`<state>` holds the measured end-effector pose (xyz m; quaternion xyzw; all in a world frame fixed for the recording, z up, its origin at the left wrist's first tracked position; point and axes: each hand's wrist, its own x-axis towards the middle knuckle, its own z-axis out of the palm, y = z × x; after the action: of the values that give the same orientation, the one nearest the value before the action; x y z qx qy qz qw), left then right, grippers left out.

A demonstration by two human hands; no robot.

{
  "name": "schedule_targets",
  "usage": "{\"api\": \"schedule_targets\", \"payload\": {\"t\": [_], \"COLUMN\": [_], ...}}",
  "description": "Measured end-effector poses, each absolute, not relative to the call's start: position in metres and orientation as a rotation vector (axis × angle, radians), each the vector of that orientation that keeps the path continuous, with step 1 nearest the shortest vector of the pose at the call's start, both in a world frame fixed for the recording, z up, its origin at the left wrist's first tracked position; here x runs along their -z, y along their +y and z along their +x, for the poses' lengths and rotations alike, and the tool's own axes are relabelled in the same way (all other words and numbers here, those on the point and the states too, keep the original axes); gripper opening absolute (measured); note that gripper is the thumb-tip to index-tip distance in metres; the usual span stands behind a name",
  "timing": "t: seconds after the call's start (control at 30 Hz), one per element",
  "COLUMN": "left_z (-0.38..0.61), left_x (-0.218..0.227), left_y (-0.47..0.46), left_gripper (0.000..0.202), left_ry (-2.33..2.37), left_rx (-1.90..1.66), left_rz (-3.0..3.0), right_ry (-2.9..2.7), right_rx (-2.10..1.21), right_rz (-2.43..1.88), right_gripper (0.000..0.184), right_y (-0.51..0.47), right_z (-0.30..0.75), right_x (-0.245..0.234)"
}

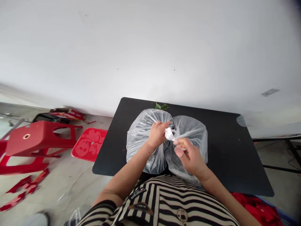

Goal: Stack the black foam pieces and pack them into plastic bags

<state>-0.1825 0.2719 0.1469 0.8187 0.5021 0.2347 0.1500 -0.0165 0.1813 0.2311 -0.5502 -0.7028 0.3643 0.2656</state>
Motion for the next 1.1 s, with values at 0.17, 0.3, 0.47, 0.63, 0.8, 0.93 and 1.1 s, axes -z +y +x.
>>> {"api": "schedule_targets", "payload": {"t": [0.17,0.3,0.47,0.63,0.8,0.93,1.1], "left_z": [-0.182,-0.177,-0.177,-0.168,-0.160,-0.160,-0.164], "left_x": [-0.162,-0.162,-0.154,-0.145,-0.139,-0.134,-0.138], "left_y": [0.260,0.255,0.262,0.268,0.272,0.280,0.286], "left_gripper": [0.049,0.056,0.045,0.044,0.041,0.041,0.038], "left_ry": [1.283,1.313,1.384,1.404,1.419,1.464,1.516], "left_rx": [-0.720,-0.737,-0.645,-0.462,-0.414,-0.370,-0.384], "left_rz": [2.419,2.394,2.385,2.519,2.514,2.464,2.384], "right_ry": [-2.093,-2.060,-1.961,-1.877,-1.910,-1.954,-1.770], "right_rx": [-0.667,-0.454,-0.942,-1.234,-1.271,-1.394,-1.432], "right_rz": [-1.984,-1.839,-1.342,-1.384,-1.413,-1.305,-1.305], "right_gripper": [0.045,0.027,0.026,0.020,0.018,0.019,0.024], "right_y": [0.199,0.203,0.191,0.175,0.162,0.146,0.125], "right_z": [-0.020,-0.021,-0.017,-0.014,-0.007,0.000,0.007], "right_x": [-0.223,-0.214,-0.213,-0.210,-0.225,-0.245,-0.250]}}
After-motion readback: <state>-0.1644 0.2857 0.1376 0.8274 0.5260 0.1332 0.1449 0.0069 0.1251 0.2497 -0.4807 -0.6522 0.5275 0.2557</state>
